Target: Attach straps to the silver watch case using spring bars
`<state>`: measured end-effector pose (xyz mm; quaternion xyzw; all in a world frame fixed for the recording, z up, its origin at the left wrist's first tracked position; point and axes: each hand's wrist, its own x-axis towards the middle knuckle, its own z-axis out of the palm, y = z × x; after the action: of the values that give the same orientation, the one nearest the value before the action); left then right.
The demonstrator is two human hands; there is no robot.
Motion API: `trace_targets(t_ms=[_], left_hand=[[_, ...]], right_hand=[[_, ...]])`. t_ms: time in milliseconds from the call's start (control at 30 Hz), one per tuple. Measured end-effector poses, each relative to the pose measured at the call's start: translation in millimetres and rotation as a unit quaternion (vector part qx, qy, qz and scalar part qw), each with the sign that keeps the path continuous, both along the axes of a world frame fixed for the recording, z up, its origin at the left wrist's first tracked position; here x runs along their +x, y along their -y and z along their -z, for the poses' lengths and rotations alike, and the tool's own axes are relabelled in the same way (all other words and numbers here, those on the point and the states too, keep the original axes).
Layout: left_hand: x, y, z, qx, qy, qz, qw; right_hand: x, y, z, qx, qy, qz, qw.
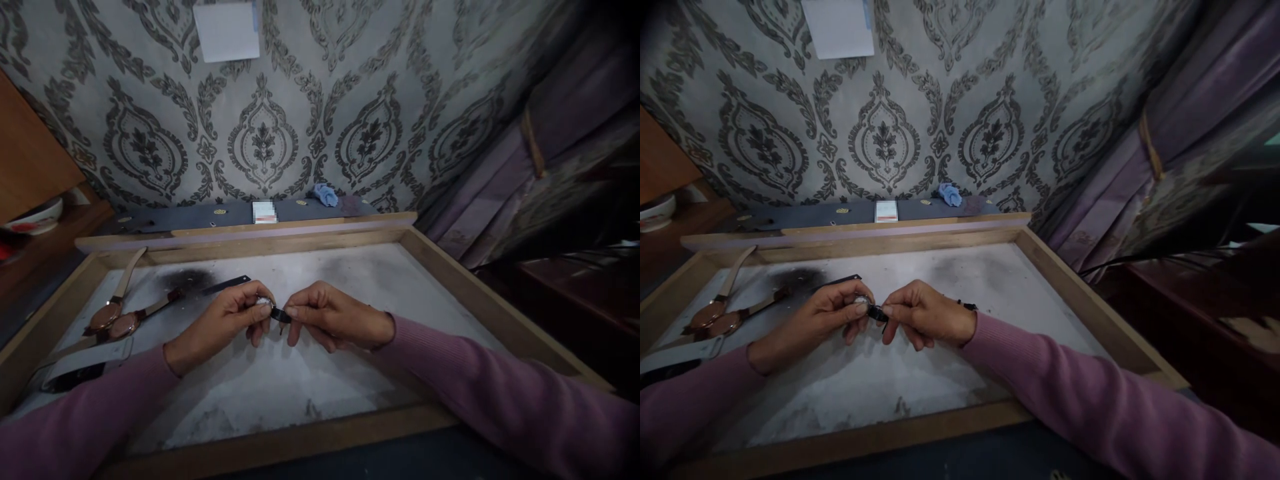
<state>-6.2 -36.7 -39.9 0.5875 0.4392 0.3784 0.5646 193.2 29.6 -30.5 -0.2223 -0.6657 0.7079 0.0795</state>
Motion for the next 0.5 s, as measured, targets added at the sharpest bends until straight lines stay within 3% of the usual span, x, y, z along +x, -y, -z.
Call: trace_targets(t_ms=[133,333,500], left_hand=[[-3.1,0.2,-7.4,-0.032,-0.018,0.037,0.999],[-5.8,1.1,0.2,-0.082,0.026,0.007,0.996],[-0.3,2.2,-1.2,-0.095,0.036,0.004,0.995]], right_hand=[[0.2,-1.9,-5.0,0.003,0.010,-0.011,1.000],[0.9,-7.9,-2.6,0.018,-0.023,0.049,0.998],[-2.0,-5.0,0.8,0.020,-0.024,0.036,0.999]])
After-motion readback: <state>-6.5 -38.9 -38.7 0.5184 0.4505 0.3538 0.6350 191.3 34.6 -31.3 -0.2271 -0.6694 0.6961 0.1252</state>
